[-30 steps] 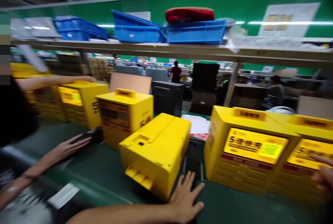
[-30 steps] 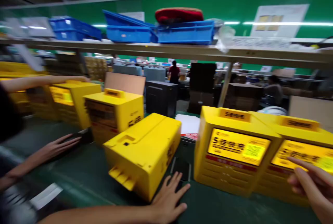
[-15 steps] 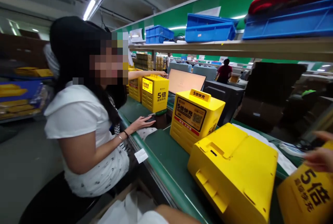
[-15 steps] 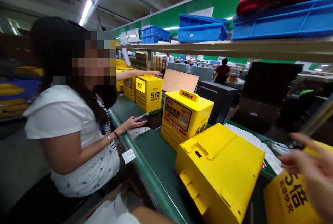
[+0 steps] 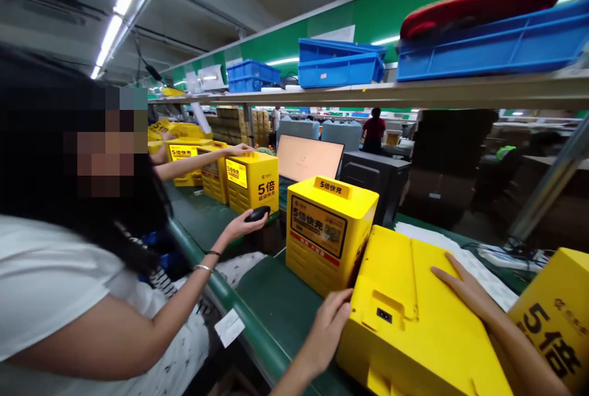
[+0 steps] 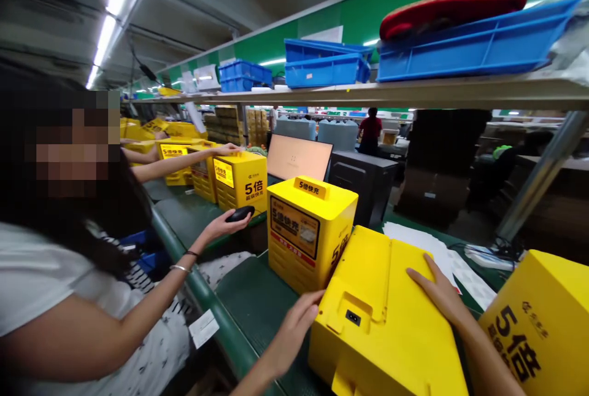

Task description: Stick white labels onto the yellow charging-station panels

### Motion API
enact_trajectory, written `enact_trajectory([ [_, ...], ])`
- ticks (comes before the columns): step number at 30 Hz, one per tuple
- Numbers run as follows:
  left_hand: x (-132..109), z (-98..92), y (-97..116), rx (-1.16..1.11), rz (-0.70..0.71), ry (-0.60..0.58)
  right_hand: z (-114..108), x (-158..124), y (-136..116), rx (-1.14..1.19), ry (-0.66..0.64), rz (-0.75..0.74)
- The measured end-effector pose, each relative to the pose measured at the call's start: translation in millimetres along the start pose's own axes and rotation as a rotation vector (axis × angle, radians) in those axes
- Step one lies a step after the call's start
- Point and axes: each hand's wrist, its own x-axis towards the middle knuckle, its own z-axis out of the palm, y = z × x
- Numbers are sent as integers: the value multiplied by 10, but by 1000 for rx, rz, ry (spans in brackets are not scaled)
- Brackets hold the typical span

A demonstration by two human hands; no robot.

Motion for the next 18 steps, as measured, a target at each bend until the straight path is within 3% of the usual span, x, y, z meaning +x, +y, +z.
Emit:
enact_trajectory([
  [2, -12, 137, -128, -34, -30, -61, -4, 26, -46, 20, -31, 3],
  [4, -20, 159, -143, -61, -43, -86, -8, 35, -62, 21, -42, 14],
  [9, 32, -79, 111, -75, -12, -126, -162, -128, -202, -44, 71, -5],
  [12, 1, -146, 233, 4, 33, -130, -379, -505, -531, -46, 134, -204],
  [14, -54, -135, 245, 45, 36, -152, -477, -836, -822, 12, -36, -388],
  [18, -191, -112, 217, 41, 25, -152, -402, -1297, -1282, -44, -568, -536],
])
